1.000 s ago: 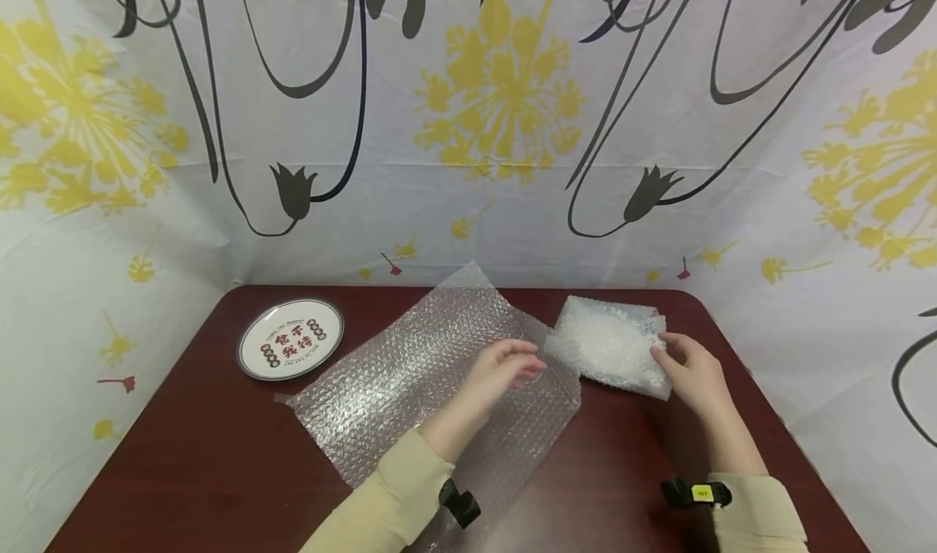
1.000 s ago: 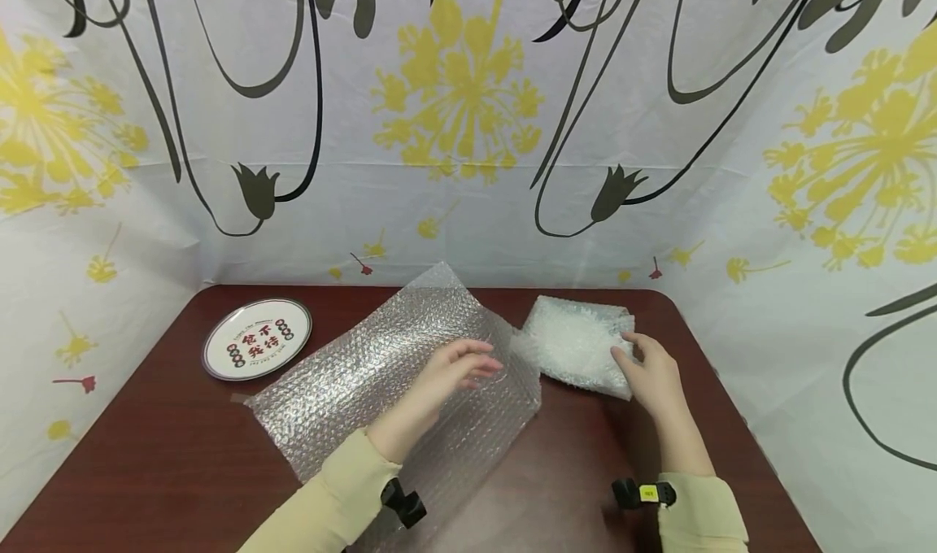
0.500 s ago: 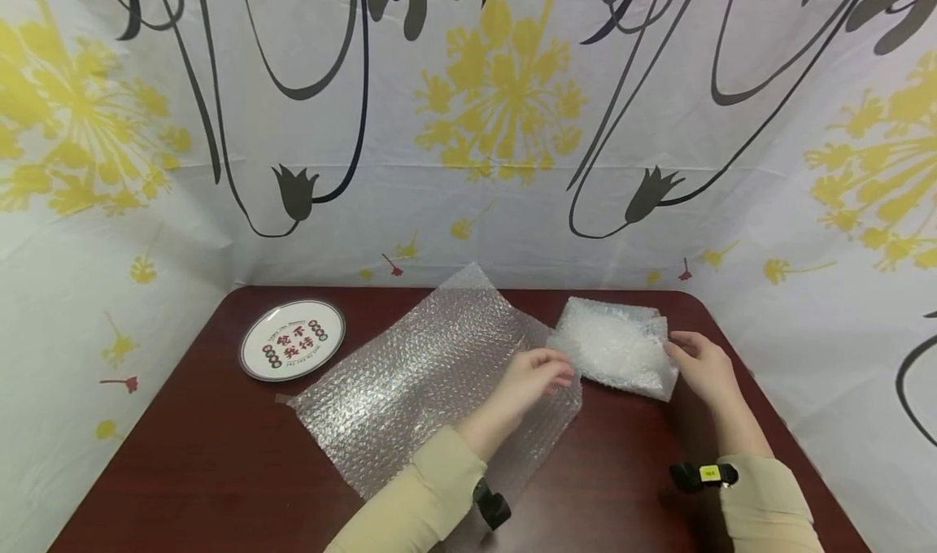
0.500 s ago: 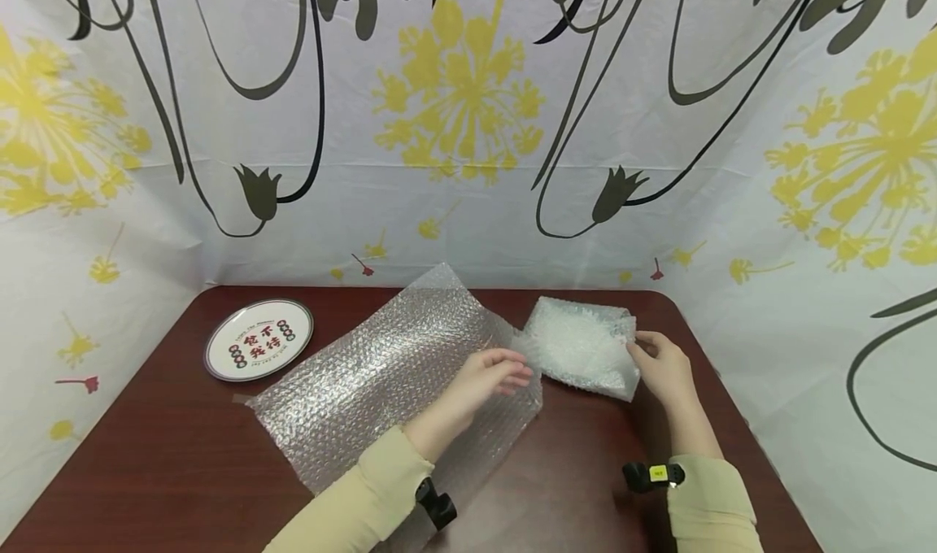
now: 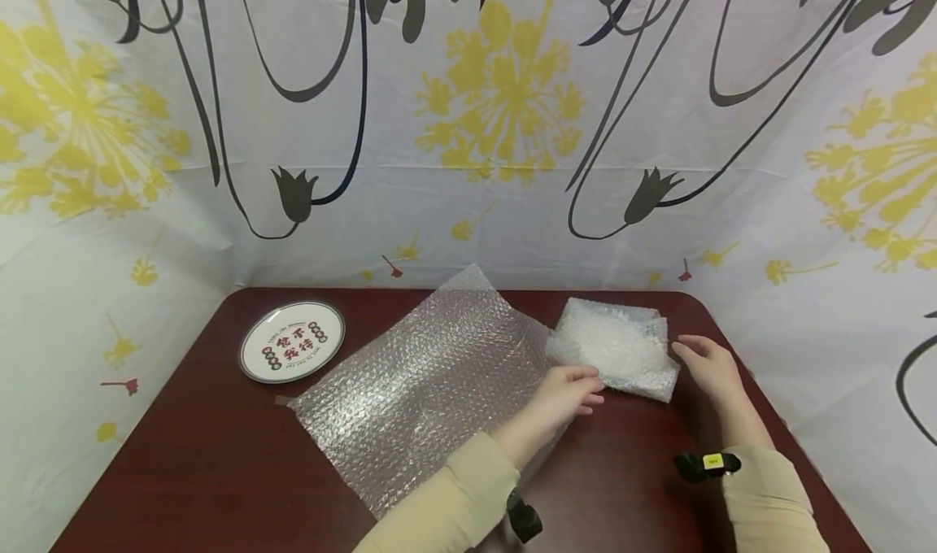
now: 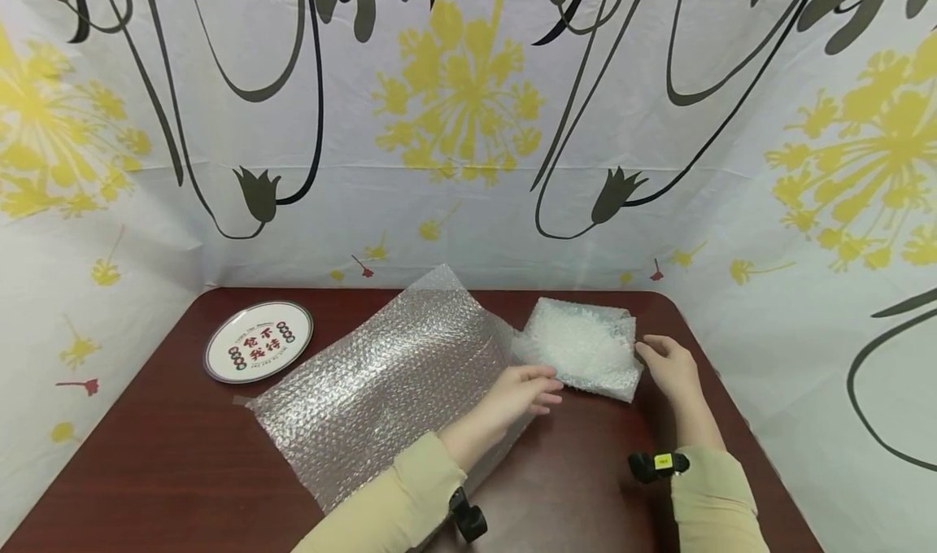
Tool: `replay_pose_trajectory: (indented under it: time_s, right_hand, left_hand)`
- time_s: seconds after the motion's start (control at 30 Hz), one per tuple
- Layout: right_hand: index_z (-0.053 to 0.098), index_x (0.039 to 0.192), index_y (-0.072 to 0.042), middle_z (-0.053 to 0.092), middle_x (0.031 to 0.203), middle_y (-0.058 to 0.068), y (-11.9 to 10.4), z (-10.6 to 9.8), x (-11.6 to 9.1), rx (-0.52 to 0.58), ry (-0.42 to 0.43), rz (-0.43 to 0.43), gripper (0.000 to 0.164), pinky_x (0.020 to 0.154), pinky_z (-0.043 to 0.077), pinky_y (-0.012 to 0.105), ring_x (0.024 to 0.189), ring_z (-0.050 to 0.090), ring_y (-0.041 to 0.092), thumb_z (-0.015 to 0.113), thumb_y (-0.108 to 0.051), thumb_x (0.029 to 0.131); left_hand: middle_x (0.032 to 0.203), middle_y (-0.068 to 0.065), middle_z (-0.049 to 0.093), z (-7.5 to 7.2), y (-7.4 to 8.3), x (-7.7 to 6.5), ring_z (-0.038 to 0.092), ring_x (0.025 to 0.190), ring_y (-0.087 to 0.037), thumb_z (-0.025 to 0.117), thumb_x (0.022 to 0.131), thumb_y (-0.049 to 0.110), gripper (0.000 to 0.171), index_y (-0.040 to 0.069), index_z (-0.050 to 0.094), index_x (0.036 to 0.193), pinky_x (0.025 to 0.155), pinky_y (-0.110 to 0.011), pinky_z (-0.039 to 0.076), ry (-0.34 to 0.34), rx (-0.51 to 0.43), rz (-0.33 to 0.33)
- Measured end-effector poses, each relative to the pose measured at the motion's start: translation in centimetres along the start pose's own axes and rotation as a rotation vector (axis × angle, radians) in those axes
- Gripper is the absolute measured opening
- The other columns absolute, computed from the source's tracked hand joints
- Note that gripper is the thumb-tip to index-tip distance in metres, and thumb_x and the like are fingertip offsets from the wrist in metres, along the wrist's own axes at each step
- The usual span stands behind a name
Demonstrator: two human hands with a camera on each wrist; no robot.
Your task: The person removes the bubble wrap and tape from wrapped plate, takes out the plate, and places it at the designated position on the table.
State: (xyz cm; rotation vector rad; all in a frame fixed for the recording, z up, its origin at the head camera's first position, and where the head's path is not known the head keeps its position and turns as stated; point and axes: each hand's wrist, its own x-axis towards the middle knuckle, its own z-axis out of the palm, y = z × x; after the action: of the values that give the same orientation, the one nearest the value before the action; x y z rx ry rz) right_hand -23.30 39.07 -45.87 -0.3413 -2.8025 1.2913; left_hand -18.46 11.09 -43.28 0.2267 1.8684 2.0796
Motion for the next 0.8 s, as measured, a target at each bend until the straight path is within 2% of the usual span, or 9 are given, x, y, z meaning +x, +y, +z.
replay_pose_trajectory:
  time_s: [0.17, 0.33, 0.47, 0.6, 0.8]
  right_hand:
    - [0.039, 0.14, 0.007, 0.037, 0.139, 0.033, 0.7, 0.1, 0.4, 0.058, 0.008, 0.019, 0.068, 0.089, 0.044, 0.057, 0.118, 0.043, 0.048, 0.042, -0.047, 0.099]
    - [0.037, 0.141, 0.008, 0.04, 0.137, 0.033, 1.2, 0.3, 0.8, 0.117, 0.002, 0.034, 0.066, 0.081, 0.052, 0.038, 0.119, 0.046, 0.043, 0.042, -0.043, 0.1]
    - [0.035, 0.142, 0.008, 0.04, 0.138, 0.033, 1.3, 0.8, 1.1, 0.156, -0.012, 0.066, 0.064, 0.073, 0.053, 0.024, 0.116, 0.049, 0.039, 0.043, -0.04, 0.1]
    - [0.034, 0.142, 0.009, 0.039, 0.138, 0.033, 1.4, 1.2, 1.4, 0.187, -0.02, 0.083, 0.064, 0.07, 0.053, 0.019, 0.113, 0.049, 0.036, 0.044, -0.039, 0.1]
    - [0.032, 0.144, 0.007, 0.034, 0.143, 0.031, 1.5, 1.5, 1.6, 0.217, -0.026, 0.116, 0.068, 0.07, 0.052, 0.02, 0.121, 0.043, 0.041, 0.043, -0.042, 0.1]
  left_hand:
    - [0.104, -0.015, 0.067, 0.6, -0.6, 0.3, 0.066, 0.095, -0.033, 0.058, 0.088, 0.004, 0.04, -0.013, 0.055, 0.124, 0.078, -0.041, 0.056, 0.036, -0.035, -0.042]
    - [0.108, -0.017, 0.065, 1.0, -1.1, 0.8, 0.063, 0.1, -0.037, 0.058, 0.086, 0.004, 0.046, -0.012, 0.051, 0.128, 0.082, -0.044, 0.054, 0.059, -0.062, -0.079]
    - [0.114, -0.018, 0.063, 1.6, -1.3, 1.0, 0.061, 0.105, -0.037, 0.059, 0.086, 0.005, 0.051, -0.012, 0.047, 0.132, 0.084, -0.046, 0.053, 0.055, -0.061, -0.101]
    - [0.114, -0.02, 0.063, 2.3, -1.6, 1.1, 0.059, 0.107, -0.037, 0.058, 0.086, 0.005, 0.052, -0.013, 0.045, 0.134, 0.086, -0.048, 0.052, 0.063, -0.051, -0.12]
    - [0.114, -0.022, 0.062, 3.2, -2.0, 1.5, 0.059, 0.106, -0.038, 0.056, 0.087, 0.001, 0.051, -0.014, 0.043, 0.134, 0.085, -0.049, 0.052, 0.118, -0.086, -0.164]
